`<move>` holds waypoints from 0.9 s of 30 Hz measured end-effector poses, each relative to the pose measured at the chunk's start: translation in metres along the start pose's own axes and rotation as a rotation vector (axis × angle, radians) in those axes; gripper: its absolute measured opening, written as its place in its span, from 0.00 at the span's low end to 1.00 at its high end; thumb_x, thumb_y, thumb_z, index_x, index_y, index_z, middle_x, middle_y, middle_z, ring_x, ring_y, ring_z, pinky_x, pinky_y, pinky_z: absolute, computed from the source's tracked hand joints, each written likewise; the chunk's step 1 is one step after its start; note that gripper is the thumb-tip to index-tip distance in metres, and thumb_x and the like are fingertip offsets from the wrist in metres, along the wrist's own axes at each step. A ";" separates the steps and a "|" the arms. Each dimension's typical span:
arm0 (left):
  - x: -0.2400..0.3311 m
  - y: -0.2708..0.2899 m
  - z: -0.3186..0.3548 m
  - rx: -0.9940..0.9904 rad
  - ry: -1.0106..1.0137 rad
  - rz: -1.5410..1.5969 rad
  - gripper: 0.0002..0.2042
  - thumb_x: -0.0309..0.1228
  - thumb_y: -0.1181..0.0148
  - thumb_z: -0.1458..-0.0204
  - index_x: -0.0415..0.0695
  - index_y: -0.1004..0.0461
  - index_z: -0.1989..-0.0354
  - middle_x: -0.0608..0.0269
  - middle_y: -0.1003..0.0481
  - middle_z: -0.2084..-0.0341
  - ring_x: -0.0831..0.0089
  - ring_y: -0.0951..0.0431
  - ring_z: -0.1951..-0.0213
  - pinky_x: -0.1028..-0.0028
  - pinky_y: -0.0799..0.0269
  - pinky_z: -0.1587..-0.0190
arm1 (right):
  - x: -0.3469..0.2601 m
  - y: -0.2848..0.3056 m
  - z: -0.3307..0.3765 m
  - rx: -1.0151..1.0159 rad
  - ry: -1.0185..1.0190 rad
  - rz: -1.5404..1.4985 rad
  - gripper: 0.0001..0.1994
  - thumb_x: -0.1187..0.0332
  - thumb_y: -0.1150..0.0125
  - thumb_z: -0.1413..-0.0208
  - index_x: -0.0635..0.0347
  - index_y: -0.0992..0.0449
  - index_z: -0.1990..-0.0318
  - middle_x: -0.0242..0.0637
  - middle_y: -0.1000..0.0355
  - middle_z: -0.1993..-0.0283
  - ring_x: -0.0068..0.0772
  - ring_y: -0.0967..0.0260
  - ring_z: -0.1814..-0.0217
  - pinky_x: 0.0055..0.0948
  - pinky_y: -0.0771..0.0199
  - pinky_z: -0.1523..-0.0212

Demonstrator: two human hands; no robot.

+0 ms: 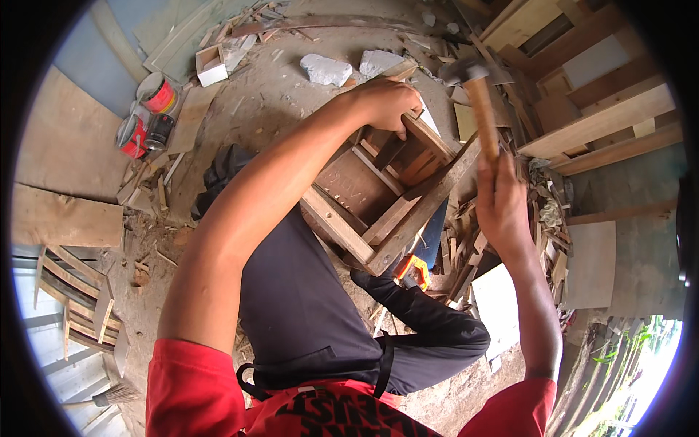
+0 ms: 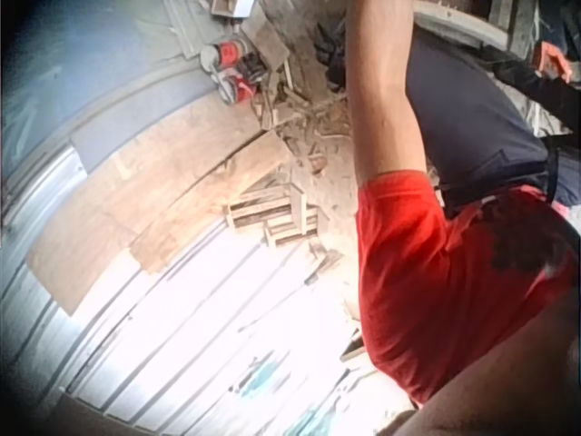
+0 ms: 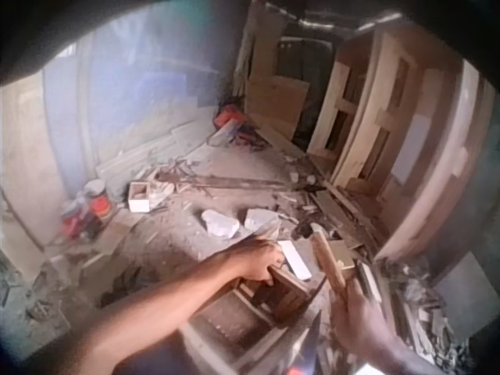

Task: The person sits on the floor and assembles a wooden frame by fitting white rectangular pieces into the structure. They use a hammer to tap the pieces into place and adjust the frame orientation multiple times.

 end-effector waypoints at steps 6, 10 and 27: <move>0.000 0.000 0.001 -0.021 -0.003 -0.003 0.19 0.36 0.24 0.65 0.40 0.25 0.66 0.59 0.23 0.64 0.56 0.23 0.54 0.61 0.30 0.51 | 0.000 0.002 0.004 -0.020 -0.031 0.032 0.12 0.66 0.50 0.33 0.69 0.35 0.56 0.60 0.28 0.76 0.68 0.29 0.72 0.54 0.33 0.75; 0.004 -0.001 0.001 -0.087 0.148 0.005 0.20 0.36 0.24 0.65 0.40 0.25 0.65 0.58 0.23 0.62 0.55 0.23 0.54 0.61 0.30 0.50 | 0.001 0.005 0.001 -0.146 0.074 0.066 0.13 0.65 0.50 0.33 0.70 0.34 0.55 0.61 0.28 0.76 0.68 0.29 0.71 0.54 0.33 0.74; -0.001 -0.004 -0.002 -0.076 0.080 -0.016 0.23 0.37 0.24 0.65 0.40 0.22 0.60 0.56 0.22 0.57 0.55 0.24 0.50 0.61 0.30 0.47 | -0.001 -0.003 0.001 -0.064 0.075 0.041 0.10 0.68 0.49 0.34 0.68 0.37 0.57 0.63 0.31 0.79 0.70 0.31 0.72 0.56 0.35 0.76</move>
Point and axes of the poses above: each hand's wrist, its own z-axis away from the middle knuckle, its own y-axis out of the back of the hand, x = y × z, the point moved 1 cm from there along -z, towards the middle knuckle
